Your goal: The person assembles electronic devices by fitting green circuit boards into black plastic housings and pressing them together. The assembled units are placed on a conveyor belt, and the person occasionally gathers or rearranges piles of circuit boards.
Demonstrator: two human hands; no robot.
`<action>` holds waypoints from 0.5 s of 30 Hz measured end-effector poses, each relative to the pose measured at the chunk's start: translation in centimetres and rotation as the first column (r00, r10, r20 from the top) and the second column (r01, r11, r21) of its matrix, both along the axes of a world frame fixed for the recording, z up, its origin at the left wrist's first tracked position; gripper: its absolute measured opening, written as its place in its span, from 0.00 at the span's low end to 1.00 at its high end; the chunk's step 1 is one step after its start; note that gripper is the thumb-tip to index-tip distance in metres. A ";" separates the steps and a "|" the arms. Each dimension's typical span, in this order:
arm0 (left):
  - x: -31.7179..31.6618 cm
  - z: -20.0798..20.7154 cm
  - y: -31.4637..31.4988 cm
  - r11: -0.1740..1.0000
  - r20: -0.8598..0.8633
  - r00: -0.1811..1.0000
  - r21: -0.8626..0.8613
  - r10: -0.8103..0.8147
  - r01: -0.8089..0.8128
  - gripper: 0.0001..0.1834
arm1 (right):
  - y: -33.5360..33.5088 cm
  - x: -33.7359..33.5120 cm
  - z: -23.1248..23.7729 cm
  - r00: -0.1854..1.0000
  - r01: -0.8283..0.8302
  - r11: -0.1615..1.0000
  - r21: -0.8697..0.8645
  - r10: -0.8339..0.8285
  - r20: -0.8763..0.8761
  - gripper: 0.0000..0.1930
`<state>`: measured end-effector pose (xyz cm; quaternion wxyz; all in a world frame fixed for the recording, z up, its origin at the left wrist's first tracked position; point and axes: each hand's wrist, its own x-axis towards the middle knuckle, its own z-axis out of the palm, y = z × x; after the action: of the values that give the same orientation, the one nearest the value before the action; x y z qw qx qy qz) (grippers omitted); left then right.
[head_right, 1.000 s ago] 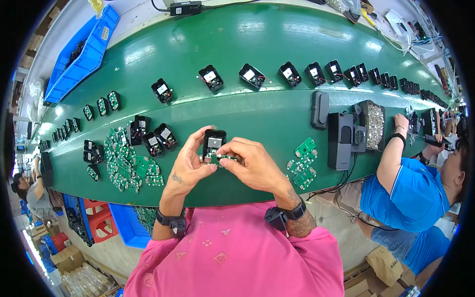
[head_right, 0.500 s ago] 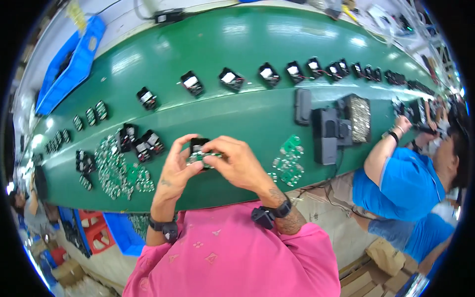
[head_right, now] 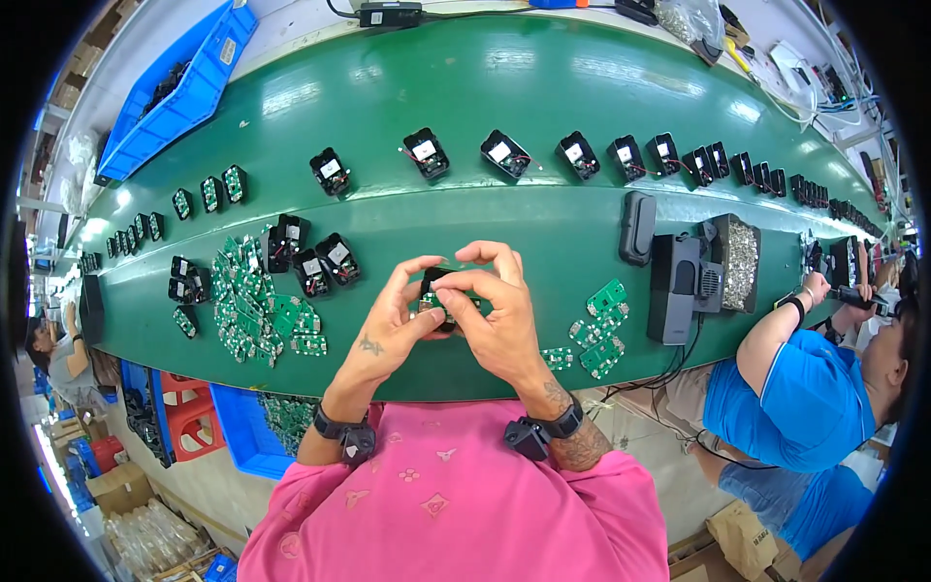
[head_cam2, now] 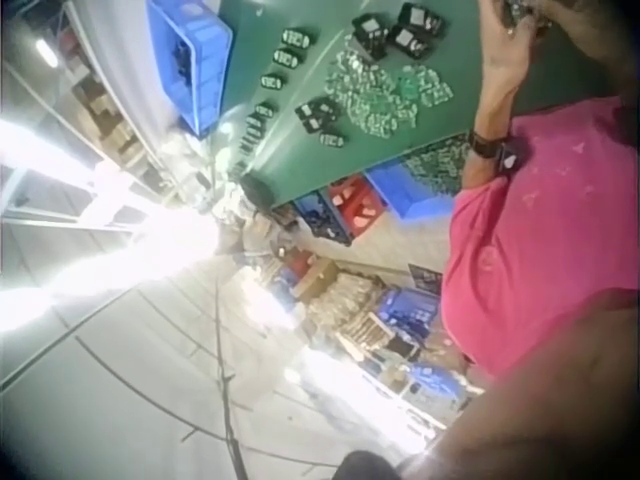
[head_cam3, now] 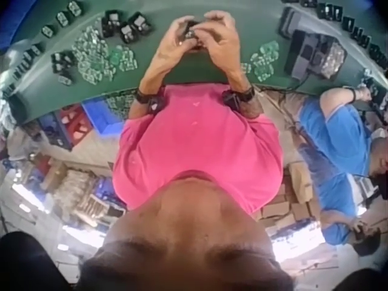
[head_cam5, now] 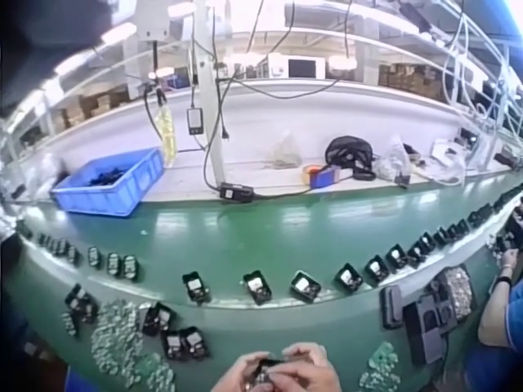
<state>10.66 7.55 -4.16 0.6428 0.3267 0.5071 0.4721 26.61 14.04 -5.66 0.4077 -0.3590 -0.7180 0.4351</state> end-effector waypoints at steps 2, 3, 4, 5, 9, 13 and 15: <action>-0.1 0.7 0.0 0.998 0.053 0.999 -0.057 0.009 -0.006 0.30 | 0.1 0.0 0.0 1.000 0.013 0.998 0.058 -0.012 -0.018 0.09; -0.2 0.9 0.0 0.993 0.105 0.994 -0.114 0.020 -0.008 0.30 | 0.1 0.3 0.3 0.998 0.054 0.998 0.026 -0.054 0.026 0.09; -0.4 0.8 -0.1 0.994 0.104 0.994 -0.113 0.021 -0.009 0.30 | 0.0 0.5 0.7 0.993 0.096 0.995 -0.005 -0.095 0.072 0.10; -0.6 0.6 -0.2 0.994 0.096 0.995 -0.107 0.042 -0.031 0.30 | -0.2 0.6 1.8 0.973 0.158 0.986 0.047 -0.163 0.166 0.09; -0.5 0.5 -0.1 0.998 0.058 0.996 -0.034 0.063 -0.061 0.31 | -0.5 1.4 0.0 0.999 -0.008 0.849 -0.529 -0.013 -0.037 0.06; -0.4 0.6 0.0 0.996 0.051 0.995 0.028 0.080 -0.082 0.33 | -0.7 1.4 0.4 0.999 -0.050 0.805 -0.591 0.040 -0.031 0.06; -0.5 0.2 0.0 0.997 0.035 0.997 0.028 0.075 -0.076 0.33 | -0.6 1.0 0.9 0.988 0.076 0.981 -0.176 -0.051 0.143 0.07</action>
<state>10.18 7.53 -3.99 0.6281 0.3090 0.5011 0.5088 27.61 13.46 -4.76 0.3364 -0.4464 -0.6902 0.4595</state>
